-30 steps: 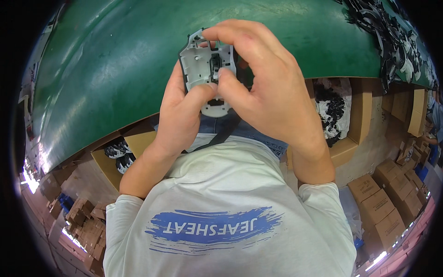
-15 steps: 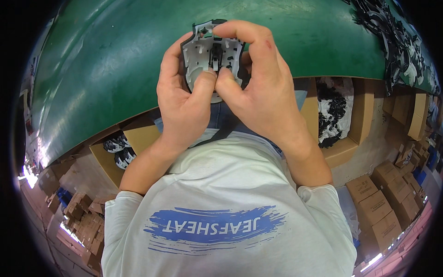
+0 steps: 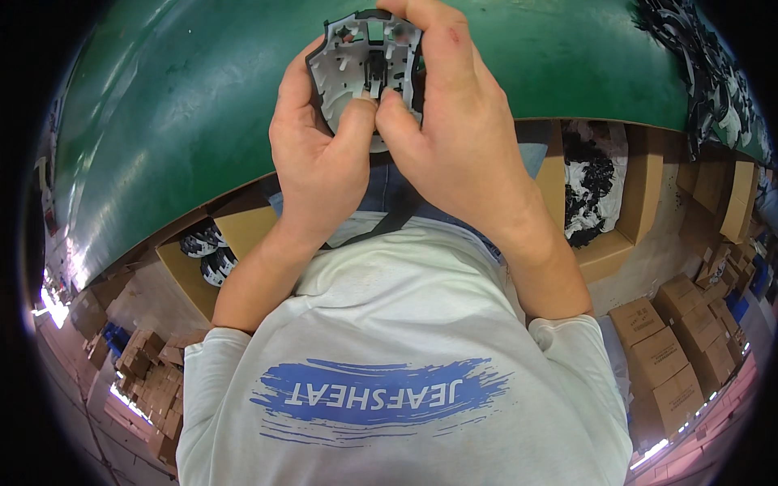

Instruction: The person assembles a computer mouse by hand, combining the mouse internal chassis and pcb components with plastic components inside the computer mouse shell.

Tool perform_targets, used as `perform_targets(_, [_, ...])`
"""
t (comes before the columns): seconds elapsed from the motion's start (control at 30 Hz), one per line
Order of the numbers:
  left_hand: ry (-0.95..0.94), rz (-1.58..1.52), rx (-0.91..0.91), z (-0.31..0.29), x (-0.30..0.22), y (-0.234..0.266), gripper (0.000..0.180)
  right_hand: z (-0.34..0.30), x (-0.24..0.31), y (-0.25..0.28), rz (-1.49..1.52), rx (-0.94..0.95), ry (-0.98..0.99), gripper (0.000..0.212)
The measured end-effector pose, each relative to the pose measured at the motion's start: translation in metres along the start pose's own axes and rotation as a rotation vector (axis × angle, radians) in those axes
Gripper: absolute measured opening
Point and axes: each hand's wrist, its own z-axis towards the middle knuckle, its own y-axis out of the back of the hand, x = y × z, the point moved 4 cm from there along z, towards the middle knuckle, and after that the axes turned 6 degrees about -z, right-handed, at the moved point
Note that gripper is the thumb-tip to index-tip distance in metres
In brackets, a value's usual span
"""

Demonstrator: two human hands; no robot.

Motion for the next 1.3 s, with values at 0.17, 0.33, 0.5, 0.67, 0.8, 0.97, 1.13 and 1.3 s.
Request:
perform_targets(0.17, [0.045,0.006,0.047,0.004,-0.002,0.001,0.052,0.009,-0.001,0.007,-0.262,-0.030,0.367,0.068])
perform_targets(0.33, [0.167,-0.159,0.148,0.001,-0.026,0.004,0.065,0.018,-0.010,0.004,0.243,0.095,0.003,0.069])
perform_targets(0.5, [0.387,-0.558,0.175,-0.003,-0.041,0.024,0.059,0.021,0.013,0.011,0.328,0.185,0.030,0.073])
perform_targets(0.67, [0.468,-0.791,0.197,-0.027,-0.035,0.051,0.065,0.017,0.020,-0.028,0.245,0.302,0.085,0.072])
perform_targets(0.8, [0.464,-0.935,0.166,-0.055,-0.030,0.082,0.061,0.011,0.042,-0.068,0.259,0.488,0.131,0.074])
perform_targets(0.97, [0.411,-0.809,0.004,-0.103,-0.045,0.164,0.058,0.024,0.052,-0.080,0.088,0.805,0.225,0.075])
perform_targets(1.13, [0.328,-1.057,-0.387,-0.146,-0.008,0.155,0.028,-0.031,0.077,-0.150,-0.026,1.009,0.375,0.057])
perform_targets(1.3, [0.582,-1.035,-0.512,-0.161,0.045,0.142,0.015,-0.051,0.020,-0.172,0.213,1.042,0.389,0.034])
